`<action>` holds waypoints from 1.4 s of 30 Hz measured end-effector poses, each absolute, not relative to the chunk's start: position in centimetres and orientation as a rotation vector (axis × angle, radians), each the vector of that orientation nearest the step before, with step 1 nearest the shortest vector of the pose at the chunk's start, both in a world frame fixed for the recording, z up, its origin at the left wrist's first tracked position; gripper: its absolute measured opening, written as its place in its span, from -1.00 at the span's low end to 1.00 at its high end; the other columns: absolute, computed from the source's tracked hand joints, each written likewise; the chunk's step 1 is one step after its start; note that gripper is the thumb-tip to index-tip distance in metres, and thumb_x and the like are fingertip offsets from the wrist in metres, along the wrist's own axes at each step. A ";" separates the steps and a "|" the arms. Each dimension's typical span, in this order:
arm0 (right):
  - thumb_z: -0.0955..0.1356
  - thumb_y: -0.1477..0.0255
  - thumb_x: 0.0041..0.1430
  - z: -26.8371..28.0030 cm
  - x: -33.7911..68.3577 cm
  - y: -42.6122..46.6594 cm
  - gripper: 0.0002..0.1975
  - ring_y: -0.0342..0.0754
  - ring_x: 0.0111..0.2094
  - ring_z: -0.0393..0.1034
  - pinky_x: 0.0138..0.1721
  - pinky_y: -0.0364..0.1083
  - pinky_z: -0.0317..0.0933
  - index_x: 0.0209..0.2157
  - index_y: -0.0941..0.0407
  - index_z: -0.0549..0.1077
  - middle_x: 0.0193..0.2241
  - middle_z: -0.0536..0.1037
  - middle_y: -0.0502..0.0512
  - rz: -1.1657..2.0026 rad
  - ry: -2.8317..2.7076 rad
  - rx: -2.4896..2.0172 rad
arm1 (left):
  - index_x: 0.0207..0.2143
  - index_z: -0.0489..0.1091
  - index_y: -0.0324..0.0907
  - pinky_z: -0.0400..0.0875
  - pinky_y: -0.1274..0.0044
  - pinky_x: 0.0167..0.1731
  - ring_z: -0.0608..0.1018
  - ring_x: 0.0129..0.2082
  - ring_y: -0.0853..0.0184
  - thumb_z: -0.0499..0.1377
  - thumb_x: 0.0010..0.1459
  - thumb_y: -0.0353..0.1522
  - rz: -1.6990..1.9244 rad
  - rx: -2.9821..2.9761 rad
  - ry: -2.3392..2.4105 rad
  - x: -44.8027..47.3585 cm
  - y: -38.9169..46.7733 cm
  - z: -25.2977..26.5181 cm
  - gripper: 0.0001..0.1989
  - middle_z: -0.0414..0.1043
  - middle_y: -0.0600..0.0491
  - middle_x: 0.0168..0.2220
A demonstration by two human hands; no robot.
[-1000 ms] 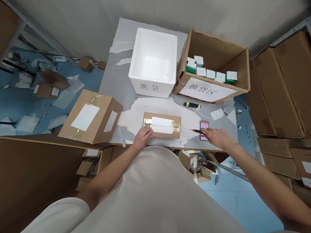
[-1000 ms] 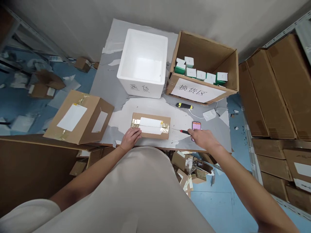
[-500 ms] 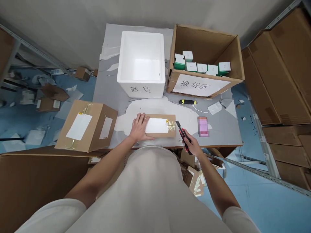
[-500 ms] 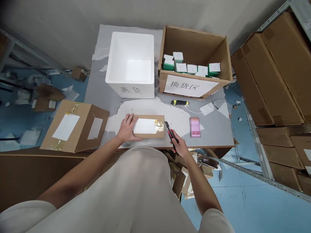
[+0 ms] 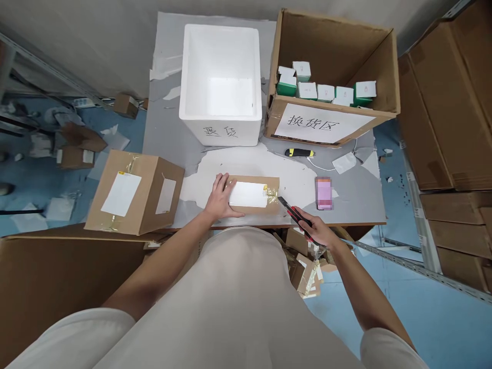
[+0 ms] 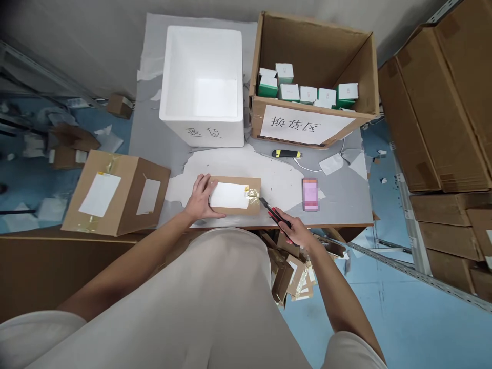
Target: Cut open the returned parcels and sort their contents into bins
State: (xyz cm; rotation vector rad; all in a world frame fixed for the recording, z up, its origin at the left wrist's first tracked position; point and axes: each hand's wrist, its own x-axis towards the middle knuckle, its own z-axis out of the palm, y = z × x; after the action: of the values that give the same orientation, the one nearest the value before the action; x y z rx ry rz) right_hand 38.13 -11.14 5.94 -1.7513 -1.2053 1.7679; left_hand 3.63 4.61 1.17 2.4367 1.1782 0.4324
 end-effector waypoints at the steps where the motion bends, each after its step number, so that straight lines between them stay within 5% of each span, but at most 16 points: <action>1: 0.23 0.15 0.21 6.1 38.3 -11.2 -0.35 -0.28 -0.72 0.14 -0.67 -0.21 0.13 0.29 -0.03 0.03 -0.55 0.31 -0.11 1.765 -1.232 -1.757 | 0.19 0.09 -0.26 -0.03 0.01 0.17 -0.07 0.28 -0.25 0.36 -0.48 0.09 0.431 2.436 1.172 3.6 4.6 1.2 0.19 -0.10 -0.34 0.27; 7: 0.21 0.14 0.22 5.4 38.2 -13.2 -0.38 -0.27 -0.73 0.14 -0.71 -0.21 0.09 0.28 -0.01 0.08 -0.54 0.32 -0.09 1.862 -1.247 -1.782 | 0.19 0.10 -0.23 -0.01 -0.01 0.16 -0.05 0.27 -0.26 0.37 -0.51 0.08 0.442 2.423 1.193 3.8 4.8 1.2 0.19 -0.08 -0.33 0.26; 12: 0.23 0.09 0.19 4.5 38.6 -14.6 -0.33 -0.21 -0.70 0.20 -0.68 -0.16 0.17 0.28 0.00 0.07 -0.50 0.40 -0.04 1.622 -1.125 -1.843 | 0.20 0.07 -0.24 -0.03 0.01 0.17 -0.06 0.28 -0.25 0.34 -0.47 0.11 0.410 2.394 1.303 4.4 4.4 1.4 0.19 -0.09 -0.33 0.26; 16: 0.26 0.04 0.14 4.0 37.6 -12.5 -0.25 -0.15 -0.61 0.32 -0.60 -0.12 0.27 0.28 0.01 0.00 -0.35 0.49 0.06 1.374 -0.822 -1.779 | 0.21 0.06 -0.24 0.07 0.01 0.11 -0.07 0.27 -0.26 0.31 -0.41 0.14 0.346 2.271 1.598 6.3 3.4 2.4 0.17 -0.09 -0.35 0.27; 22: 0.27 -0.02 0.08 2.5 31.1 -5.6 -0.45 -0.09 -0.33 0.46 -0.44 -0.11 0.39 0.00 0.03 0.23 0.04 0.38 0.18 1.460 -0.683 -1.474 | 0.21 0.07 -0.17 0.27 0.00 -0.12 0.13 0.15 -0.27 0.18 -0.22 0.21 0.158 1.980 2.071 8.5 2.1 4.8 0.04 0.06 -0.36 0.18; 28: 0.26 0.02 0.11 2.6 29.1 -0.9 -0.54 -0.13 -0.46 0.39 -0.43 -0.11 0.36 -0.09 0.04 0.24 -0.43 0.46 -0.02 1.528 -0.809 -1.446 | 0.17 0.18 -0.22 0.37 0.28 -0.10 0.43 -0.16 0.16 0.01 0.19 -0.10 0.407 1.824 1.806 6.8 -2.3 3.6 -0.42 0.30 -0.15 -0.14; 31: 0.24 0.04 0.15 2.9 29.8 -0.1 -0.58 -0.13 -0.49 0.35 -0.41 -0.10 0.35 -0.10 0.04 0.24 -0.52 0.40 -0.07 1.524 -0.859 -1.450 | 0.21 0.12 -0.21 0.43 0.39 -0.19 0.45 -0.27 0.28 -0.02 0.23 -0.21 0.505 1.744 1.698 6.7 -4.5 2.7 -0.47 0.29 -0.08 -0.18; 36: 0.25 0.04 0.14 2.7 30.6 -1.6 -0.55 -0.13 -0.49 0.35 -0.43 -0.10 0.34 -0.07 0.04 0.24 -0.42 0.46 0.00 1.496 -0.894 -1.508 | 0.17 0.20 -0.20 0.32 0.19 -0.03 0.35 0.01 0.05 0.11 0.10 -0.23 0.451 1.854 1.852 6.8 -3.3 2.9 -0.43 0.26 -0.17 -0.02; 42: 0.28 -0.03 0.05 1.7 30.0 -7.8 -0.46 -0.13 -0.40 0.45 -0.48 -0.10 0.38 -0.04 0.00 0.23 0.02 0.40 0.14 1.594 -0.641 -1.655 | 0.20 0.11 -0.27 0.17 0.21 0.15 0.18 0.22 0.05 0.08 0.12 -0.17 0.535 2.030 1.612 6.7 6.3 3.1 -0.36 0.06 -0.23 0.22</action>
State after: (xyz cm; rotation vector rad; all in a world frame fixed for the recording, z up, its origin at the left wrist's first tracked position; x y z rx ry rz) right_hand 29.95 -7.76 1.74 -1.6550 -0.6415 1.5938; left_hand 6.73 6.27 3.09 2.0300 1.6123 0.5350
